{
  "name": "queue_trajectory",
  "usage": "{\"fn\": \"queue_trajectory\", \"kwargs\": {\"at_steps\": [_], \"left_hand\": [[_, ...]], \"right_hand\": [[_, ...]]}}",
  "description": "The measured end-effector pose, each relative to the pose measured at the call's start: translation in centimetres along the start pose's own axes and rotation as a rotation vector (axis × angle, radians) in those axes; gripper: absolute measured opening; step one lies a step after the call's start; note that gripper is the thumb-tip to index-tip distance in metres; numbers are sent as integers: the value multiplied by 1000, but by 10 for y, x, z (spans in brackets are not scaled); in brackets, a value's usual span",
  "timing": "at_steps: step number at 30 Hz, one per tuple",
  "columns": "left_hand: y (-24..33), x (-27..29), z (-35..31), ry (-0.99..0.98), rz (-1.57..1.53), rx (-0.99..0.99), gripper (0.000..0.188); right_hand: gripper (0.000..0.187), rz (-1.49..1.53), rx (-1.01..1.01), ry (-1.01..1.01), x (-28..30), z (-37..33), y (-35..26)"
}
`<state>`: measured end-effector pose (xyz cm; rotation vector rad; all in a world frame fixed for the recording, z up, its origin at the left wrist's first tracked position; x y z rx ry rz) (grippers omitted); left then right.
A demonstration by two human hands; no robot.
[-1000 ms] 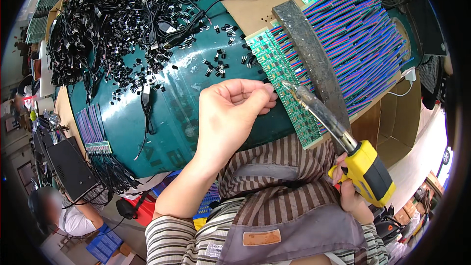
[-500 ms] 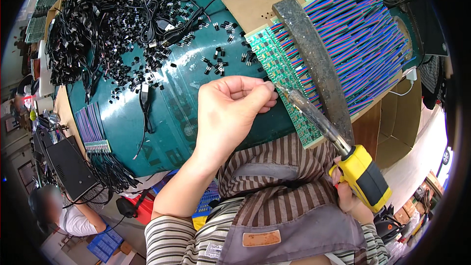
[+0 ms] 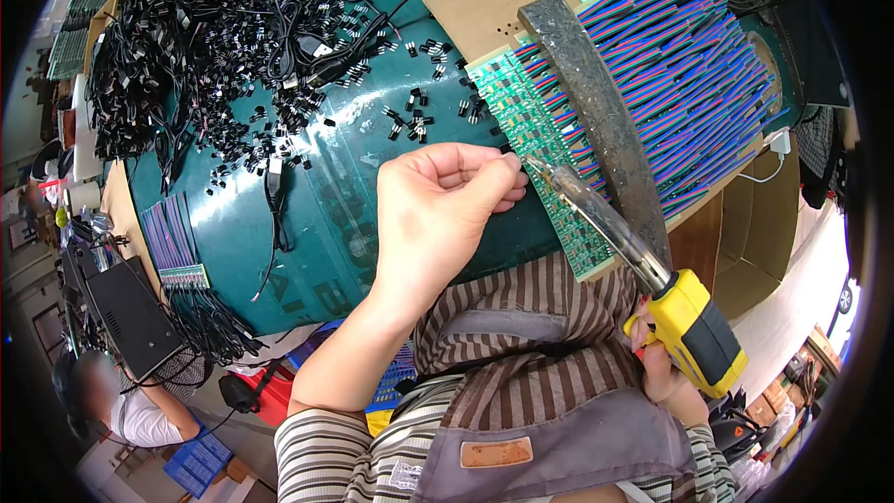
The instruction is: The person solders wires onto a circuit board using a soldering iron, then assembles cable harnesses with electronic components.
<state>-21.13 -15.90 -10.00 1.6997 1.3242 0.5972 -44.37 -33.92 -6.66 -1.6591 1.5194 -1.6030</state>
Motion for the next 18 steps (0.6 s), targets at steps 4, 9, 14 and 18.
{"fn": "queue_trajectory", "kwargs": {"at_steps": [4,9,14,18], "left_hand": [[0,0,1,-10,-6,15,16],[-1,0,2,-20,-10,8,17],[0,0,3,-32,2,12,17],[-1,1,3,-22,2,16,16]], "right_hand": [[30,-23,51,-21,0,-3,0],[30,-37,62,-22,1,-7,8],[28,25,86,38,5,-9,9],[30,93,41,33,1,7,-19]]}}
Point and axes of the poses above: each hand's wrist, its own z-axis towards the middle knuckle, its own x-axis out of the back of the hand, y = z × x, the point moved 9 cm from there along z, towards the middle knuckle
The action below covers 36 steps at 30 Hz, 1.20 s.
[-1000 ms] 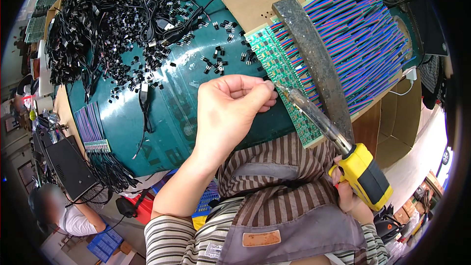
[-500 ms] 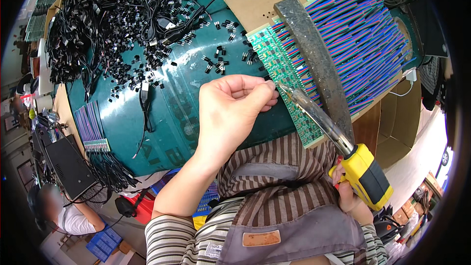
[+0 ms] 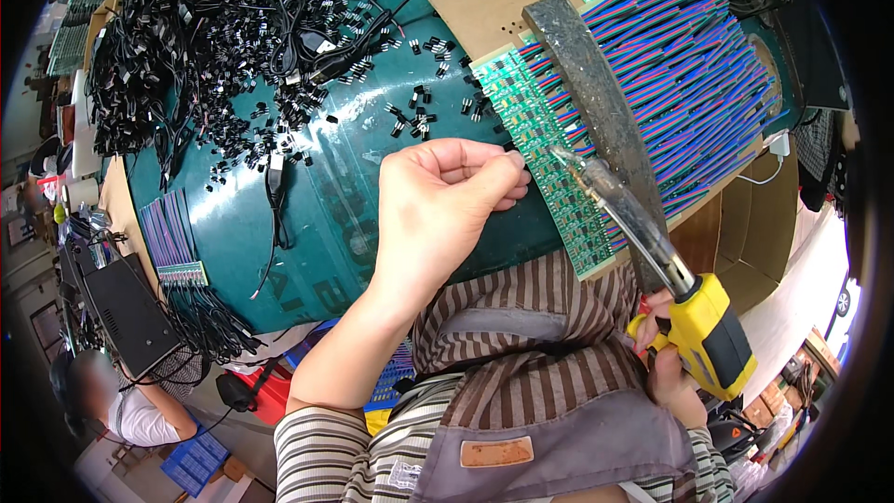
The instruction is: The person solders wires onto a circuit board using a soldering iron, then assembles cable harnesses with electronic components.
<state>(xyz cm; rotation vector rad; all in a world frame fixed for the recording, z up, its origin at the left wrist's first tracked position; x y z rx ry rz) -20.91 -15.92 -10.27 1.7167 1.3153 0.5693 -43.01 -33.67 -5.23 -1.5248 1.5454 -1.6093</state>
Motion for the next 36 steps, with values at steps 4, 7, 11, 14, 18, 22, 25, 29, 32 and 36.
{"fn": "queue_trajectory", "kwargs": {"at_steps": [4,7,11,14,18,22,25,29,32,36], "left_hand": [[-1,0,1,-11,-3,7,16],[1,0,-1,-25,12,-5,16],[5,5,-6,-53,0,4,17],[17,20,-5,-53,258,-3,20],[61,52,-4,336,664,-375,16],[66,47,9,349,712,-424,17],[68,40,10,339,826,-395,16],[66,36,7,363,901,-431,14],[73,21,-10,420,1145,-722,13],[71,22,-15,370,1023,-664,8]], "right_hand": [[33,57,4,43,1,3,-3],[34,64,18,19,3,0,4],[40,148,11,-95,-7,-2,9],[56,217,-33,-115,-13,-3,8],[39,242,1,-145,-14,0,2],[38,279,33,-99,-13,4,0],[36,181,29,-26,-6,7,-1],[34,129,28,30,1,7,-1],[33,65,57,41,5,4,5],[31,159,-5,-2,1,4,13]]}}
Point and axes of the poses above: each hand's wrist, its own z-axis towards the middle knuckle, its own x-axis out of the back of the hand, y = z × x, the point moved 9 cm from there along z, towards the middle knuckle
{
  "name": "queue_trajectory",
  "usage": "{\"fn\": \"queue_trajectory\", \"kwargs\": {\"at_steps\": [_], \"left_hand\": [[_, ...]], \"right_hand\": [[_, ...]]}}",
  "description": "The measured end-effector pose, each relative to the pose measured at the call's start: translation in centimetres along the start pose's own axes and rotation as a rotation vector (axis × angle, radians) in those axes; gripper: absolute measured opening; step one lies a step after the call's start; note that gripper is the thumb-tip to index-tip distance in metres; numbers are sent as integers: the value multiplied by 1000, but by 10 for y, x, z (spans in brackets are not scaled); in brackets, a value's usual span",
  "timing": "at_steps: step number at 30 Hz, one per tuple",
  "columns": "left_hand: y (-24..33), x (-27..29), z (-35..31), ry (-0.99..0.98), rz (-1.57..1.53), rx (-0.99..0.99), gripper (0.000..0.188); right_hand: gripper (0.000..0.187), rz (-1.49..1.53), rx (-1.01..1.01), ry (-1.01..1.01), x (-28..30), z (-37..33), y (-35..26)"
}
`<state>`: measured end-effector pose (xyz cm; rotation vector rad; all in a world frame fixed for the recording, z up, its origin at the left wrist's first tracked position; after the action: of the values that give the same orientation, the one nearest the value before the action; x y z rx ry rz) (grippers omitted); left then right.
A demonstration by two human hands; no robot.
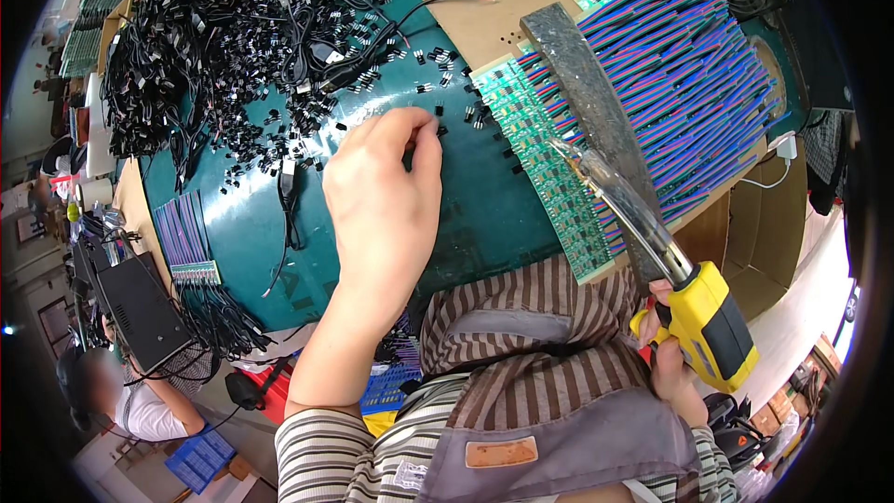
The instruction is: The person solders wires onto a circuit board using a soldering iron, then assembles cable harnesses with electronic components.
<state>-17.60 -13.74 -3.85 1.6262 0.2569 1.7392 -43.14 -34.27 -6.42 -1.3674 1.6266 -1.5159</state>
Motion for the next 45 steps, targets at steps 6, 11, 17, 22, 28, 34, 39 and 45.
{"fn": "queue_trajectory", "kwargs": {"at_steps": [6,11,17,22,28,34,39,45], "left_hand": [[12,0,-17,-41,-288,63,6],[7,-25,-35,-283,-722,397,10],[2,-56,-57,-431,-1098,638,21],[3,-57,-55,-348,-1089,605,19],[-2,-58,-50,-336,-997,628,20],[-6,-60,-43,-434,-1003,670,18],[-7,-63,-35,-548,-948,680,17],[-6,-65,-37,-567,-958,690,17]], "right_hand": [[35,82,-36,82,1,0,-2],[56,-23,38,-57,0,-8,11],[73,69,-106,-33,-8,-11,19],[26,-26,4,10,6,-10,12],[21,-154,-38,11,7,-9,12],[32,-178,-7,-18,9,-17,20],[37,-208,45,-15,7,-17,19],[36,-205,29,-29,6,-18,20]]}}
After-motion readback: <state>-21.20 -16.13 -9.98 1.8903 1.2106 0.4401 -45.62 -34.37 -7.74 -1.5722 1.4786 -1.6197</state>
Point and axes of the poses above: each hand's wrist, its own z-axis towards the middle knuckle, its own x-axis out of the back of the hand, y = z × x, the point moved 9 cm from there along z, towards the middle knuckle
